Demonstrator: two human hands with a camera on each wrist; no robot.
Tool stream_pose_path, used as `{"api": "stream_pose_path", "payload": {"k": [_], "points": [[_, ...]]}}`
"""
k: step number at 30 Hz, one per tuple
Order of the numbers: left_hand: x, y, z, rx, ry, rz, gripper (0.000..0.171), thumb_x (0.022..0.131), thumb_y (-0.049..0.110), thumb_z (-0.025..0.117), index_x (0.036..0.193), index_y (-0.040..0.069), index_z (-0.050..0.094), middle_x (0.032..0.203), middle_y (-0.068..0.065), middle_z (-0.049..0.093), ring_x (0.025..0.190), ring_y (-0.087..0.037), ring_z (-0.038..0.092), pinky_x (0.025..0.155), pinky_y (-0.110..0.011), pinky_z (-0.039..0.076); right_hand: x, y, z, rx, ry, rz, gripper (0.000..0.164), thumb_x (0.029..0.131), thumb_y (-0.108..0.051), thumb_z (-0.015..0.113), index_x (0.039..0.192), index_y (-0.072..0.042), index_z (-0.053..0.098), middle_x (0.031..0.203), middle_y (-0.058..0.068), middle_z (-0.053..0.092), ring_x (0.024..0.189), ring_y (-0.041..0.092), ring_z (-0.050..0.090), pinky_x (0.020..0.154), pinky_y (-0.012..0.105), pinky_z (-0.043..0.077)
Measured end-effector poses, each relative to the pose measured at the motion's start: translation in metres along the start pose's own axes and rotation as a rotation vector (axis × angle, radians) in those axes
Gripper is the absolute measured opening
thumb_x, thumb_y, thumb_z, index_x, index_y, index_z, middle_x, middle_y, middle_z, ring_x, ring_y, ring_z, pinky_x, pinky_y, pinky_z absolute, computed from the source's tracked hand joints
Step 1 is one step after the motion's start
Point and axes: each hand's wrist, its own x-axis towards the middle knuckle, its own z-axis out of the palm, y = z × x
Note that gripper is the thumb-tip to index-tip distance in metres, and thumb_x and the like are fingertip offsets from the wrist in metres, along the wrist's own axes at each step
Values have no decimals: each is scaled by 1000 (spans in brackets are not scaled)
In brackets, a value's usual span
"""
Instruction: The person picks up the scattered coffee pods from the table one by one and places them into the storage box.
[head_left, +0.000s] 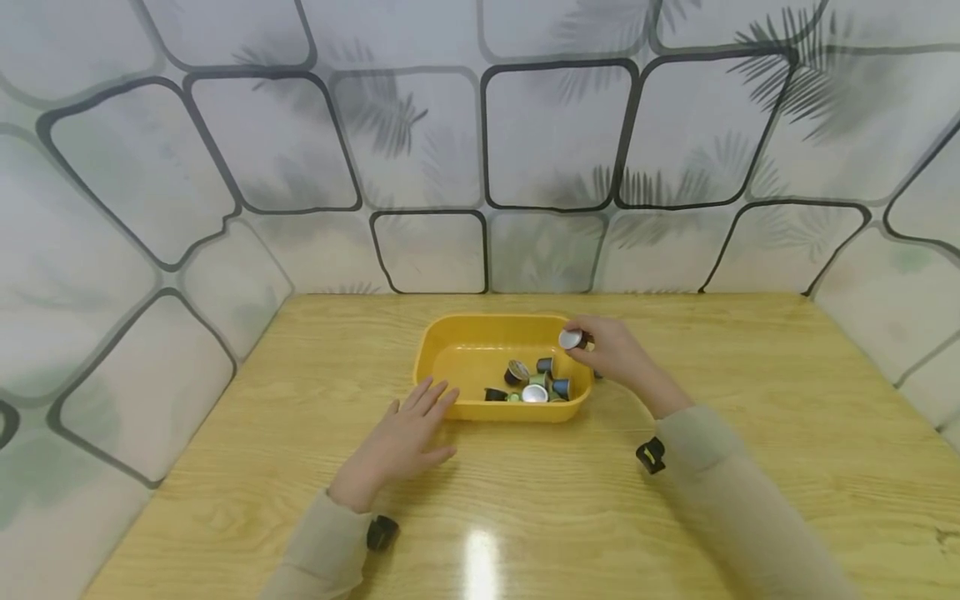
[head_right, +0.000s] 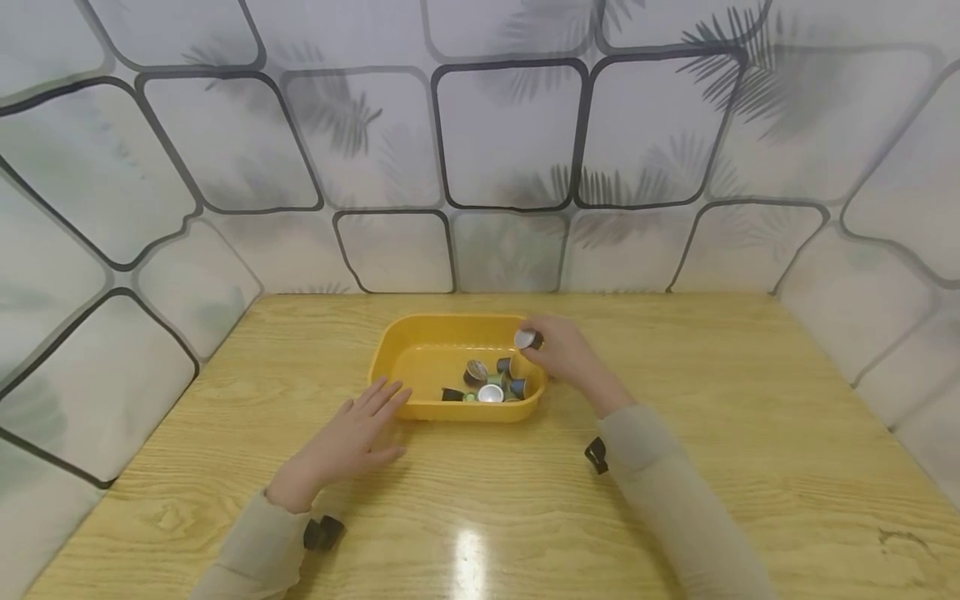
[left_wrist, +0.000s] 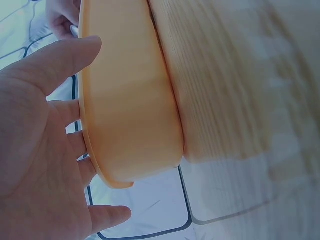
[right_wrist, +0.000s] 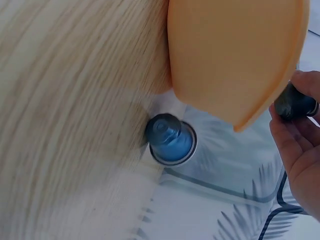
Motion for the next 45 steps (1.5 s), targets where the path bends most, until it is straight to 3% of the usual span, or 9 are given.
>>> {"api": "stream_pose_path", "payload": {"k": [11,21,26,45], "points": [[-1,1,0,-1,-4,-3,71,84,39,57,141,10,24,145,-11,17,133,-27,6,95,-60,19,16,-15,10,-13,-57,24,30,79,-8,65,106,2,60,98,13,61,86,25,56,74,38,46],[0,1,2,-5,-3,-4,71,85,39,57,141,11,23,145,-10,17,133,-26,6,96,-60,19,25,-14,17,9,-103,59,35,81,-10,63,114,2,56,107,16,59,94,28,55,79,40,45],[-1,1,1,-8,-5,-9,72,85,39,56,141,12,22,145,-10,17,133,-25,5,96,-59,18,24,-14,18,48,-120,79,38,82,-8,62,117,4,53,111,20,56,100,32,53,84,43,43],[-1,1,1,4,1,-14,72,84,40,56,141,12,23,145,-10,18,133,-26,7,96,-59,19,10,-13,8,10,-118,41,37,80,-7,63,113,6,54,108,22,57,96,35,53,83,44,43]]}}
